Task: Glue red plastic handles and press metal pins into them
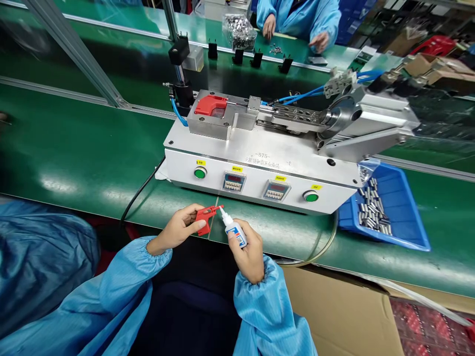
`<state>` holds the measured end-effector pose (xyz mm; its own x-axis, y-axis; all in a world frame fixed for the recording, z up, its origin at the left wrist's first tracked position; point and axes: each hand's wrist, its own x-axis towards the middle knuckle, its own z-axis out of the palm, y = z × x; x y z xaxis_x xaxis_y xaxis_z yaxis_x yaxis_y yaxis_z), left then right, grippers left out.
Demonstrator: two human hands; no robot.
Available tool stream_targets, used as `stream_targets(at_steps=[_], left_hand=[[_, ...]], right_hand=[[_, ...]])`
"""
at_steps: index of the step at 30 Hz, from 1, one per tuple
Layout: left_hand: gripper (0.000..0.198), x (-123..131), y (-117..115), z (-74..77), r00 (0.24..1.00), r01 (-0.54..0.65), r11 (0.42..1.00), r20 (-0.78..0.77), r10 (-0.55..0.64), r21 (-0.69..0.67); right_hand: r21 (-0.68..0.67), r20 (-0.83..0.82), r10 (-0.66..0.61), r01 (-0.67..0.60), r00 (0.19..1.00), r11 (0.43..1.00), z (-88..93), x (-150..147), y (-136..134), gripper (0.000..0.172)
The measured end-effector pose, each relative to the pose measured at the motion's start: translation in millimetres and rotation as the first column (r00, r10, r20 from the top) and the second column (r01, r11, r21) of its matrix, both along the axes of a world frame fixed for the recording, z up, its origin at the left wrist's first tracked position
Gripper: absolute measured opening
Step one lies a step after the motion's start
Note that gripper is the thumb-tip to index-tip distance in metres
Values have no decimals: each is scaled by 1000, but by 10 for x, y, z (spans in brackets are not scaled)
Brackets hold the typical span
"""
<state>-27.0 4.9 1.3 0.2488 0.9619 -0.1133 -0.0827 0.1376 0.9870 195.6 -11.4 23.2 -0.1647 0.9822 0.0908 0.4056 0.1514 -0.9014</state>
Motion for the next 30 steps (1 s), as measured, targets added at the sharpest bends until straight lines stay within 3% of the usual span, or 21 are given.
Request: stream_targets(at_steps=[3,9,13,15,18,21,24,26,28,30], left_hand=[[46,-5,3,-3,1000,-8,1000,-15,8,3],[40,-18,-54,-38,998,-26,999,-55,25,-26],[44,-51,-130,-127,994,-47,998,-101,42,-41],[47,-80,-144,-195,991,-73,996,-116,66,-57],[52,-110,-157,-271,989,-93,992,-123,83,-82],[54,-111,-164,-289,990,-85,993,-118,74,-87],[53,-88,-151,-276,990,-82,993,-123,71,-85],[52,-69,-137,-270,989,-77,995,-128,68,-69],[51,-48,-126,-273,990,-75,996,-127,69,-45],[51,-29,-121,-281,990,-81,996,-120,77,-30]], right_hand=[[2,-6,28,-28,1000,1000,-18,20,0,25],[130,20,-176,173,984,976,-114,234,18,23],[240,159,-158,117,975,964,-179,386,-35,15],[253,207,-125,70,970,965,-172,464,-83,26],[266,252,-110,41,961,963,-16,669,-160,43],[365,256,-247,143,935,920,312,1100,-111,28],[429,356,-427,261,831,865,655,1719,235,21],[349,573,-492,348,655,870,803,2111,598,23],[161,817,-394,490,421,857,854,2402,963,23],[70,890,-308,565,337,822,818,2568,1247,15]])
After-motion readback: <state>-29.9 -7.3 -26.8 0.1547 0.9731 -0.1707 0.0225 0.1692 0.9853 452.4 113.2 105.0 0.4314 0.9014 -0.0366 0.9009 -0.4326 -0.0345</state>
